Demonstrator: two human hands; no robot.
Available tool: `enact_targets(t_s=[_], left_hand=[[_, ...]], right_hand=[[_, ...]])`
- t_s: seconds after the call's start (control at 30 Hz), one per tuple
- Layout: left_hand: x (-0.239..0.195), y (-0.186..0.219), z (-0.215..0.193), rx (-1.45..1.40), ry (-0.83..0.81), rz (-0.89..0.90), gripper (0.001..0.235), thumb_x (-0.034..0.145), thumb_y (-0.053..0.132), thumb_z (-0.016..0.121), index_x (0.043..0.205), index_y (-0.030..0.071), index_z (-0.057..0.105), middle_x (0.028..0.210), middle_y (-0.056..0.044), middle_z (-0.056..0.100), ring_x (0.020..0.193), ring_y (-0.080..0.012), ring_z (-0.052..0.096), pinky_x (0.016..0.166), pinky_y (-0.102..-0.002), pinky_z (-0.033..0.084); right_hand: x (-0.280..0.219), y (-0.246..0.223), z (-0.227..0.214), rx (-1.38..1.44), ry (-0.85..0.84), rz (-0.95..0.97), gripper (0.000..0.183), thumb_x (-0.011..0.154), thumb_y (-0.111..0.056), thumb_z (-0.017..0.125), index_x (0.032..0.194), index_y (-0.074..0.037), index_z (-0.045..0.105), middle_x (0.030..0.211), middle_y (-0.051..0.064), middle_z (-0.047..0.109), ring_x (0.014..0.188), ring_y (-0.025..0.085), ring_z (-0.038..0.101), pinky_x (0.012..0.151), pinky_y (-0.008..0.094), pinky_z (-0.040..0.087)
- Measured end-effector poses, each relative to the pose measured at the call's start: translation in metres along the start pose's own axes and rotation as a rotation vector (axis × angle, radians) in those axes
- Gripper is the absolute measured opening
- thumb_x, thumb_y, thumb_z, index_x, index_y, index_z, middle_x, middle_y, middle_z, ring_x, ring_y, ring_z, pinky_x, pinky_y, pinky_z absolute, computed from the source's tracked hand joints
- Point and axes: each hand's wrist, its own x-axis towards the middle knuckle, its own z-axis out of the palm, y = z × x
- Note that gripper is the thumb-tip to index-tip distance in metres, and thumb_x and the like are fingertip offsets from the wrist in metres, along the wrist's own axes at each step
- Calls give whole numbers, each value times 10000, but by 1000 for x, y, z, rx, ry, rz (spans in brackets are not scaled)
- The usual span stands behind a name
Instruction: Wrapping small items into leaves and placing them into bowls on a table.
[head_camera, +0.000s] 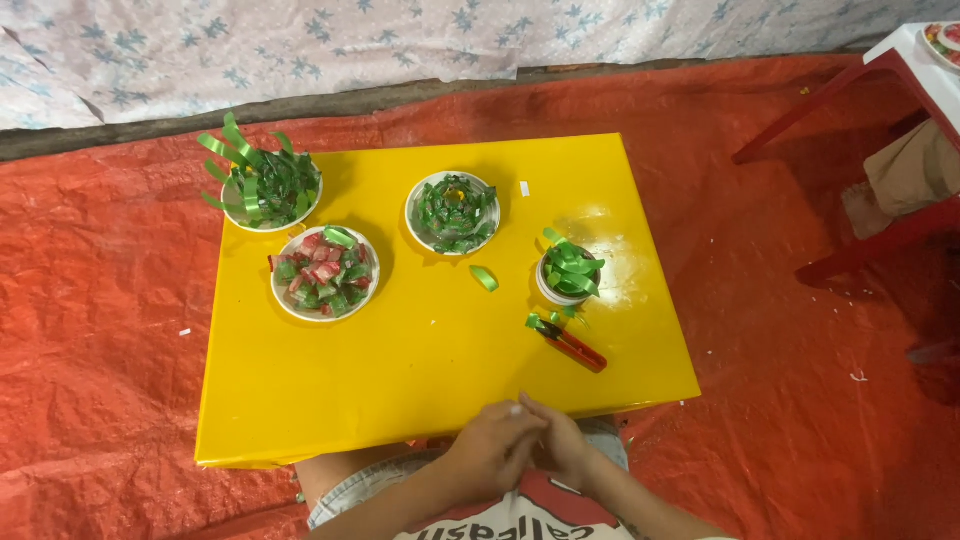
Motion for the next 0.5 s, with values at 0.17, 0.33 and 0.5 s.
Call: enact_targets(t_s=[0.17, 0.33, 0.5], left_hand=[[13, -6, 10, 220, -88, 285, 205, 1020, 116, 524, 1022, -24, 674, 1097, -222, 631, 1030, -388, 579, 941, -571, 415], [15, -12, 11, 264, -183, 288, 385, 1070, 180, 481, 1398, -20, 519, 1288, -287, 660, 1330, -523, 540, 1142, -681, 300], [14, -21, 17, 241, -353, 183, 330, 1023, 180, 497, 1324, 54, 551, 1231, -167, 715, 1462, -473, 426, 1142, -740, 213]], right_hand=[[11, 2, -31, 359, -230, 22, 361, 1037, -351, 504, 1185, -61, 658, 996, 72, 678, 915, 190, 661, 749, 261, 504], [15, 3, -63, 418, -242, -35, 240, 1029, -257, 475, 1124, -125, 651, 899, 54, 649, 786, 177, 647, 629, 271, 506], [7, 5, -69, 377, -117, -30, 339, 933, -214, 447, 1215, -211, 637, 972, 139, 677, 845, 307, 675, 657, 441, 544]])
